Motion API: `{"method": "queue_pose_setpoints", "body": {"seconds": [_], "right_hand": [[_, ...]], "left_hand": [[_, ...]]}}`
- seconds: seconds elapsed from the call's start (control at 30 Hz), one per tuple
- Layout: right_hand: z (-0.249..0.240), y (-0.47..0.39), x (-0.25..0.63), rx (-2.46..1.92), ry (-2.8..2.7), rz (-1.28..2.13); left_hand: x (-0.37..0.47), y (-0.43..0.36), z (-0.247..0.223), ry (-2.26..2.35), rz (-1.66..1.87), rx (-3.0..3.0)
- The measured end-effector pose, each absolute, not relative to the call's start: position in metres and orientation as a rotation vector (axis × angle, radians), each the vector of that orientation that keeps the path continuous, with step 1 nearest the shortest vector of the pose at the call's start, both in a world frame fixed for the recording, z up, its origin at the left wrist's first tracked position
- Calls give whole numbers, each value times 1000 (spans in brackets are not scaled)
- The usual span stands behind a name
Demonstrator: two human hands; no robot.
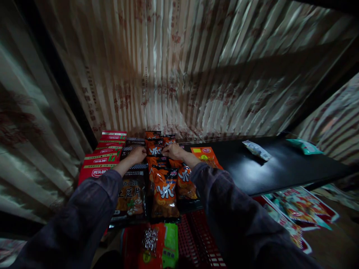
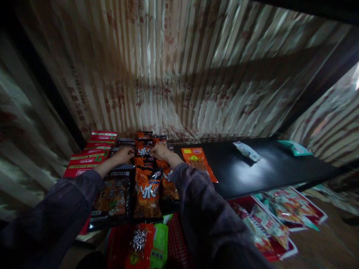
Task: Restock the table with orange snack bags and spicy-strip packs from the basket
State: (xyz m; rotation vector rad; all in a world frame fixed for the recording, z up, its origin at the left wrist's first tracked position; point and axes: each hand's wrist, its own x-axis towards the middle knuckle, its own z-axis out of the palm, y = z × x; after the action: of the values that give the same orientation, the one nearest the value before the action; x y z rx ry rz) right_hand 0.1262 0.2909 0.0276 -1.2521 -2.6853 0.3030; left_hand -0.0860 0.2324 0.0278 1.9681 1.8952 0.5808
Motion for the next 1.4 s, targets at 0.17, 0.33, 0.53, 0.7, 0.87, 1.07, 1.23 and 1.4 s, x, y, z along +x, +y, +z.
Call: {"method": "queue_pose_setpoints", "body": {"seconds": [0.17,0.33,0.53,0.7,0.87,1.07,1.23,1.4], "right_hand": [[28,289,126,-1255,-2681,345],[25,291,124,-1260,-2642,407],[19,295,124,-1258,-2582,443],[14,300,123,-1246,-2515,483],[14,305,121,-1201,-2475,499],[18,308,118,-1224,-2401,497],[16,306,116,-1240,-2344,481],[17,301,117,-1235,-2325,494]], "left_hand": [[-68,185,38,1694,915,2318],[-44,138,32,1033,857,3091],[-22,119,13,623,508,3255],[-30,122,1,550,472,3224],[-42,132,1,684,498,3241],[-48,134,11,842,505,3261],[-55,127,-6,925,516,3164],[-61,122,-8,965,552,3125]]}}
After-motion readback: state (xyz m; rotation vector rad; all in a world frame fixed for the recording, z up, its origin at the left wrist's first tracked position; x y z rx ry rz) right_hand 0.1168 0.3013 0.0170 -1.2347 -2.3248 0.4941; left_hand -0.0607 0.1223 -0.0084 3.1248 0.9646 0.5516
